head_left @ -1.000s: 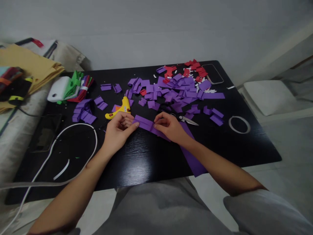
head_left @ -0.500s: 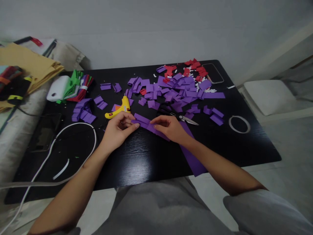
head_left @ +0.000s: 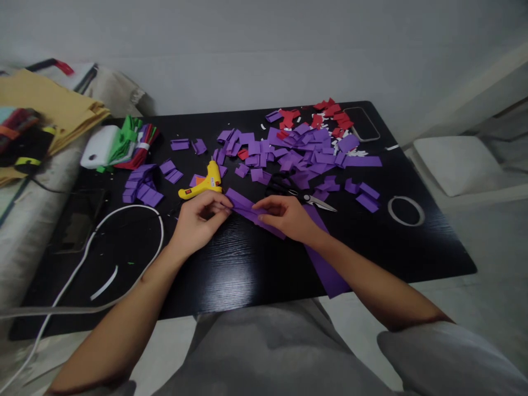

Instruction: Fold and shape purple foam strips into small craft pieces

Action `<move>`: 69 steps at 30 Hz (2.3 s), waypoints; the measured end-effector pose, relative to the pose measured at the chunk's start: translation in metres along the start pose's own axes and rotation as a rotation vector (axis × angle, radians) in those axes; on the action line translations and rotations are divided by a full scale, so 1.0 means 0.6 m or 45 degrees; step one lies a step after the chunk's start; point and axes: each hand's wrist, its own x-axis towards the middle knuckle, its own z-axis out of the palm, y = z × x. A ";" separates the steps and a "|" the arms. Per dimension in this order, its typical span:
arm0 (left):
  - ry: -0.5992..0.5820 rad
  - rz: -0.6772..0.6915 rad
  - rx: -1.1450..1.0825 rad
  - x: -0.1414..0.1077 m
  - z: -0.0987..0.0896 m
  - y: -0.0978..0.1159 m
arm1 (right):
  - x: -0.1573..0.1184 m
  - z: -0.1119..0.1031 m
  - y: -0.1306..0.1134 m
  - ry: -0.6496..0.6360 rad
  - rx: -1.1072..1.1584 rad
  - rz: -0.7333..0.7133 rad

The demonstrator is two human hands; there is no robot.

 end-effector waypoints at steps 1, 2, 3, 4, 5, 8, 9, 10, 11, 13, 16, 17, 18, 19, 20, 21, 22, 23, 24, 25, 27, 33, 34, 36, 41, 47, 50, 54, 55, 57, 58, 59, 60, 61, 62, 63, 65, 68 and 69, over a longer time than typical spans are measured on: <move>0.007 0.021 0.008 0.000 0.000 0.001 | 0.000 0.000 0.000 -0.004 0.001 -0.001; 0.012 0.044 0.024 -0.001 0.000 0.002 | 0.000 0.000 -0.001 -0.010 0.004 -0.004; 0.020 0.067 0.045 -0.001 -0.001 0.002 | 0.000 0.000 -0.001 -0.016 0.011 -0.008; 0.027 0.091 0.069 -0.002 -0.001 0.002 | 0.000 0.000 -0.001 -0.022 0.019 -0.012; 0.031 0.115 0.091 -0.003 -0.002 0.002 | 0.000 0.001 -0.001 -0.027 0.027 -0.016; 0.023 0.177 0.120 -0.005 -0.001 0.000 | -0.002 0.003 -0.001 -0.027 0.028 -0.002; 0.012 0.187 0.109 -0.006 0.001 -0.001 | -0.003 0.005 -0.001 -0.020 0.025 0.007; 0.006 0.197 0.077 -0.007 0.004 -0.001 | -0.004 0.006 -0.001 -0.014 0.027 0.017; 0.016 0.211 0.027 -0.008 0.007 -0.001 | -0.005 0.008 -0.001 -0.006 0.034 0.024; 0.071 0.211 -0.106 -0.010 0.016 0.000 | -0.006 0.010 -0.002 0.006 0.063 0.026; 0.121 0.095 -0.245 -0.012 0.029 0.002 | -0.006 0.013 -0.004 0.021 0.121 0.016; 0.076 0.031 -0.246 -0.013 0.032 0.003 | -0.006 0.014 -0.005 0.031 0.135 0.014; 0.004 -0.031 -0.223 -0.014 0.035 0.002 | -0.007 0.015 -0.005 0.043 0.142 0.012; -0.080 -0.084 -0.182 -0.016 0.038 0.001 | -0.007 0.016 -0.006 0.055 0.141 0.011; -0.162 -0.129 -0.134 -0.018 0.040 0.000 | -0.007 0.017 -0.006 0.067 0.136 0.010; -0.222 -0.162 -0.090 -0.020 0.042 -0.002 | -0.008 0.017 -0.006 0.073 0.132 0.009; -0.254 -0.182 -0.061 -0.021 0.044 -0.003 | -0.008 0.018 -0.006 0.074 0.133 0.008; -0.264 -0.191 -0.049 -0.023 0.045 -0.005 | -0.009 0.019 -0.005 0.070 0.139 0.005; -0.259 -0.196 -0.053 -0.024 0.047 -0.006 | -0.010 0.020 -0.005 0.064 0.151 0.002; -0.250 -0.200 -0.065 -0.025 0.048 -0.006 | -0.011 0.021 -0.005 0.055 0.167 -0.001; -0.235 -0.207 -0.083 -0.025 0.049 -0.006 | -0.012 0.021 -0.005 0.038 0.195 -0.009; -0.219 -0.167 -0.089 -0.021 0.046 0.003 | -0.014 0.021 -0.007 0.026 0.204 -0.006; -0.219 -0.161 -0.087 -0.020 0.046 0.004 | -0.014 0.021 -0.007 0.027 0.199 0.000; -0.218 -0.154 -0.080 -0.020 0.045 0.006 | -0.014 0.021 -0.008 0.024 0.187 0.009; -0.226 -0.147 -0.084 -0.019 0.044 0.009 | -0.015 0.020 -0.010 0.021 0.165 -0.005; -0.248 -0.154 -0.086 -0.018 0.043 0.011 | -0.016 0.019 -0.013 0.025 0.140 -0.031; -0.254 -0.151 -0.101 -0.018 0.043 0.013 | -0.016 0.020 -0.012 0.019 0.132 -0.033; -0.261 -0.148 -0.084 -0.018 0.043 0.014 | -0.018 0.022 -0.011 -0.001 0.129 -0.060; -0.264 -0.146 -0.080 -0.018 0.043 0.014 | -0.018 0.023 -0.010 -0.007 0.127 -0.065; -0.267 -0.145 -0.083 -0.018 0.043 0.014 | -0.018 0.024 -0.009 -0.017 0.114 -0.073; -0.271 -0.144 -0.089 -0.018 0.043 0.014 | -0.018 0.024 -0.009 -0.018 0.109 -0.078; -0.276 -0.145 -0.094 -0.018 0.043 0.013 | -0.018 0.024 -0.009 -0.019 0.108 -0.083; -0.281 -0.147 -0.096 -0.018 0.043 0.013 | -0.018 0.024 -0.009 -0.022 0.108 -0.087; -0.284 -0.149 -0.098 -0.018 0.042 0.013 | -0.018 0.023 -0.009 -0.025 0.109 -0.091; -0.284 -0.151 -0.099 -0.018 0.042 0.012 | -0.018 0.023 -0.009 -0.029 0.107 -0.094; -0.283 -0.154 -0.100 -0.018 0.042 0.012 | -0.018 0.022 -0.010 -0.031 0.100 -0.096; -0.276 -0.162 -0.101 -0.018 0.042 0.011 | -0.019 0.021 -0.012 -0.033 0.074 -0.097; -0.265 -0.173 -0.104 -0.018 0.042 0.008 | -0.020 0.020 -0.014 -0.037 0.032 -0.107; -0.260 -0.176 -0.108 -0.018 0.042 0.007 | -0.021 0.020 -0.014 -0.037 0.026 -0.115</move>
